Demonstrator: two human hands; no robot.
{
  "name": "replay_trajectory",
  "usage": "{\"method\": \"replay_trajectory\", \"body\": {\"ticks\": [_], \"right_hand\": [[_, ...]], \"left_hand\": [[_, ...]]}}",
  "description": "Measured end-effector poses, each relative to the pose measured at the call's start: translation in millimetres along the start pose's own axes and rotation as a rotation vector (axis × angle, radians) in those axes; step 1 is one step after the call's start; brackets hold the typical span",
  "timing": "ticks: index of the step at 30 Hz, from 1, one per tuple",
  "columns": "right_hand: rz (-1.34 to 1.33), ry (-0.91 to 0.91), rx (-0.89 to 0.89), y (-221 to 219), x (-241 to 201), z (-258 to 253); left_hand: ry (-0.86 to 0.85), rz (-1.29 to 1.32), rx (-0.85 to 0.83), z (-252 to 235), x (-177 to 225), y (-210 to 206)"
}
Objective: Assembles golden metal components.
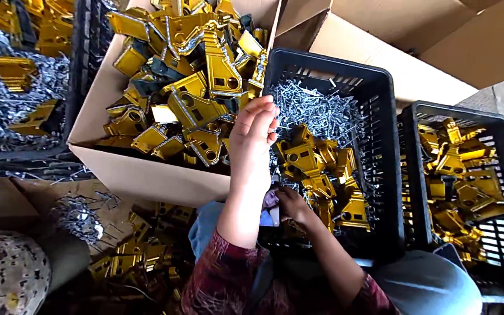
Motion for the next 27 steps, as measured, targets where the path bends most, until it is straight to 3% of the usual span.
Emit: {"method": "replay_trajectory", "body": {"ticks": [2,6,8,11,15,21,27], "right_hand": [[0.09,0.123,0.061,0.0,7.4,11.4],[0.544,0.548,0.355,-10.3,18.0,39.7],[0.722,0.688,0.414,-13.3,24.6,41.8],[0.927,0.601,0.371,-13.4,22.6,36.8],[0.964,0.459,0.454,-11.3,11.9,26.3],[0.866,0.673,0.522,-13.4,27.3,32.1],[0.828,0.708,0.597,-17.9,38.7,29.2]], "left_hand": [[0.007,-0.005,-0.008,1.2,2.0,-0.2],[0.006,-0.011,-0.005,1.4,4.9,1.4],[0.008,-0.002,0.004,1.2,5.3,1.2],[0.011,-0.024,0.002,2.8,4.9,0.7],[0.003,-0.041,0.013,3.7,4.6,1.7],[0.005,-0.035,0.018,2.1,5.4,1.7],[0.021,-0.052,0.016,1.6,4.6,-0.3]]}}
Point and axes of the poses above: each hand's wrist, its own z-axis away from the middle knuckle, its own y-axis out of the back of the hand, x = y × z, the point moved 1 cm from there along -z, towards the middle knuckle, and after that the axes turned 8 degrees about z, right-handed, at the moved point
